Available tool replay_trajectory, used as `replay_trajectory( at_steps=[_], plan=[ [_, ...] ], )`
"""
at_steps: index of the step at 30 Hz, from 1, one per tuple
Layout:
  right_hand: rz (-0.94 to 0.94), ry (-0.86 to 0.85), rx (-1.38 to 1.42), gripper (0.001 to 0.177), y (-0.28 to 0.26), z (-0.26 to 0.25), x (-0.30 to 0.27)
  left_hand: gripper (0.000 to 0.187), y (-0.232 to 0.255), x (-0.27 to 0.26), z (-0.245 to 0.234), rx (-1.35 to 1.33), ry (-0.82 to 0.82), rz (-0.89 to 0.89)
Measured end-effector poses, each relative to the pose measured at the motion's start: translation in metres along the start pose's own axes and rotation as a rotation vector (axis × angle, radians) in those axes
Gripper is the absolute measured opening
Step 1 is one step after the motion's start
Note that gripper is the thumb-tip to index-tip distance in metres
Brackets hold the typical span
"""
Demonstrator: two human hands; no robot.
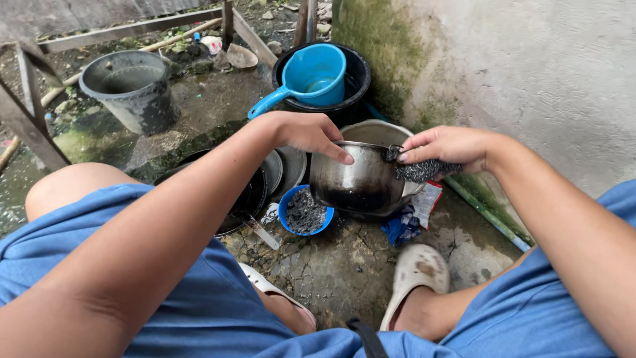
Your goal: The person scrubs the exterior of a metal pot using a steel wool pad and water. They rotate the pot to clean different areas and occasionally rinse it with water from a blue scoop.
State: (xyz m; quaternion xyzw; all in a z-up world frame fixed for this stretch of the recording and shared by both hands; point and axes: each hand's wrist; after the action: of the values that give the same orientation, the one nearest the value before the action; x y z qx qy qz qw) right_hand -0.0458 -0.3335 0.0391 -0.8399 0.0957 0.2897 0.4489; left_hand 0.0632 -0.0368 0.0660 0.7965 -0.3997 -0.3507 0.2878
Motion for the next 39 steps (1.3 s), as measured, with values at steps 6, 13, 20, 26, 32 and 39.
replay_trajectory(
  at_steps=[6, 13, 20, 26, 32, 39],
  plan=[
    [-0.032, 0.249, 0.038, 0.022, -0.008, -0.001, -0.004, 0.036, -0.025, 0.033, 0.032, -0.381, 0.225, 0.287],
    [-0.262, 0.724, 0.181, 0.023, 0.021, 0.022, 0.012, 0.037, -0.047, 0.065, 0.067, -0.702, 0.598, 0.086],
    [-0.3, 1.019, -0.285, 0.025, 0.02, 0.064, 0.014, 0.043, -0.003, 0.06, 0.087, -0.227, 0.865, -0.069],
    [-0.239, 0.944, -0.135, 0.021, 0.012, 0.075, -0.002, 0.047, 0.02, 0.034, 0.107, -0.273, 0.965, -0.215],
    [-0.363, 1.012, -0.108, 0.021, 0.003, 0.087, 0.003, 0.047, 0.01, 0.027, 0.094, -0.256, 0.913, -0.156],
    [-0.521, 1.083, -0.332, 0.022, -0.006, 0.084, 0.013, 0.048, 0.004, 0.039, 0.106, -0.18, 1.108, -0.152]
  ],
)
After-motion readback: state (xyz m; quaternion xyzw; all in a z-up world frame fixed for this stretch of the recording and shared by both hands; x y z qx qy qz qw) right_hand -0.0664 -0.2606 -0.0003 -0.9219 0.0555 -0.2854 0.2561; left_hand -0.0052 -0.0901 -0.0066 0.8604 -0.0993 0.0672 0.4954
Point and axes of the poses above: each hand's wrist, its own x-axis towards the middle knuckle, its own z-axis out of the palm, y = z × x, and after that the axes turned 11 degrees about -x, right-handed
